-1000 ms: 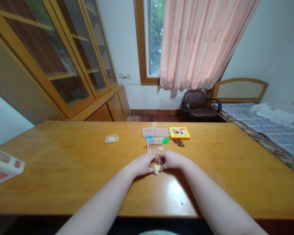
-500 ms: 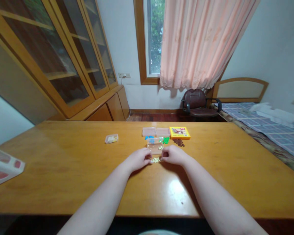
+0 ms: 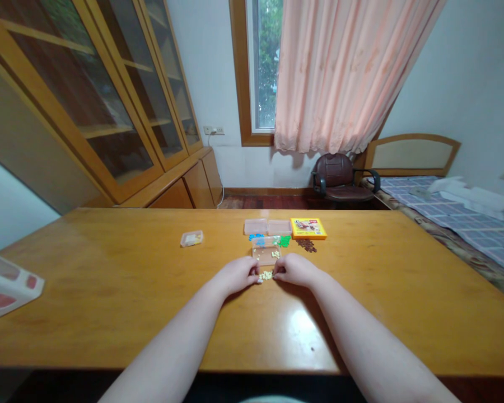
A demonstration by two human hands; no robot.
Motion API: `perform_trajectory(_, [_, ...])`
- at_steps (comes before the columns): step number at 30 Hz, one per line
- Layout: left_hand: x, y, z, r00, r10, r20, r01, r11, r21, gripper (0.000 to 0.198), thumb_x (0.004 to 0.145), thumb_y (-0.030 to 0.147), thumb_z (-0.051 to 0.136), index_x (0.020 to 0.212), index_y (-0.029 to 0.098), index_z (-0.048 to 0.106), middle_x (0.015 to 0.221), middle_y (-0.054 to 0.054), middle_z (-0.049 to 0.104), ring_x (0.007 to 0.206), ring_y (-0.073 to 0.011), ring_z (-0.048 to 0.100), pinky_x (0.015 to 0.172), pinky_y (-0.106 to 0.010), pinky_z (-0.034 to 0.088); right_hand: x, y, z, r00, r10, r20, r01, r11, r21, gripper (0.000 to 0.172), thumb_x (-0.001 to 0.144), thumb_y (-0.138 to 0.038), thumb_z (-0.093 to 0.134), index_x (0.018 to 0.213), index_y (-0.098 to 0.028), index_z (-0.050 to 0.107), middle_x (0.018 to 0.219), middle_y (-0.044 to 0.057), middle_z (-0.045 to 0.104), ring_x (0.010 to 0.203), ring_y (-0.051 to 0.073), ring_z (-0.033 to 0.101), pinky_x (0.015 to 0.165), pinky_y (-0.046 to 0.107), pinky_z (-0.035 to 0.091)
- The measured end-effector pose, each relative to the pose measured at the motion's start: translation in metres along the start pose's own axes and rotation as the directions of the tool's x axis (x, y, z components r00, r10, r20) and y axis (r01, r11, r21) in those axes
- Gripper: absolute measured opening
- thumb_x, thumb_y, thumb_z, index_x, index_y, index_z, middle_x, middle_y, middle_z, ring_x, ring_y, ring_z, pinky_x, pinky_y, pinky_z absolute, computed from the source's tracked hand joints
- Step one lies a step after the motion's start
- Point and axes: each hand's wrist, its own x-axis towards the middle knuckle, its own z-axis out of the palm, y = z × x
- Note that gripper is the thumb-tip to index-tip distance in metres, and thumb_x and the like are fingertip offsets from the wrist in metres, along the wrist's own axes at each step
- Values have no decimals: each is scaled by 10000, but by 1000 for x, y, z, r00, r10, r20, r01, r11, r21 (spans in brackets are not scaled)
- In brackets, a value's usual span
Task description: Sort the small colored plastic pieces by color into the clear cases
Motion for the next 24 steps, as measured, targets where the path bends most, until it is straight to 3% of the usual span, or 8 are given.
perform_trajectory(4, [-1, 3, 0, 1000, -11, -13, 11, 999, 32, 136, 774, 319, 639, 857, 212, 626, 830, -16, 674, 736, -179, 594, 610, -249, 388, 0, 0, -2, 993, 4, -122, 2, 999, 52, 99, 789, -237, 627, 804, -204, 720, 766, 25, 712, 668, 141, 594, 590, 222, 370])
perform_trajectory(9, [-2, 5, -1, 1000, -6, -11, 7, 999, 50, 109, 794, 297, 613, 862, 214, 631, 832, -20, 683, 741, -184, 602, 623, -251, 398, 2, 1, -4, 941, 121, -318, -98, 991, 88, 173, 868, -272, 571, 930, -210, 721, 915, 54, 728, 785, 165, 624, 686, 245, 409])
perform_trajectory(12, [-1, 4, 0, 1000, 4, -19, -3, 999, 53, 101, 809, 295, 594, 852, 214, 634, 847, -24, 690, 752, -187, 610, 638, -256, 409, 2, 2, -3, 952, 97, -289, -78, 994, 79, 199, 866, -288, 577, 990, -217, 716, 949, 59, 728, 802, 171, 631, 690, 250, 415])
perform_trajectory(18, [0, 1, 1, 1000, 18, -14, -17, 996, 93, 109, 827, 276, 565, 844, 209, 651, 851, -39, 695, 760, -186, 614, 664, -256, 422, 0, 0, 3, 996, -33, -88, 36, 999, 28, 161, 812, -235, 606, 896, -237, 744, 863, 32, 740, 789, 167, 649, 701, 240, 429])
perform_trajectory(24, [-2, 6, -3, 999, 40, -5, -40, 994, 103, 118, 834, 288, 558, 842, 212, 648, 852, -36, 694, 765, -188, 611, 662, -257, 419, 3, 1, 6, 996, -46, -77, 45, 999, -21, 182, 833, -263, 605, 941, -262, 751, 926, 40, 744, 854, 188, 661, 759, 256, 440])
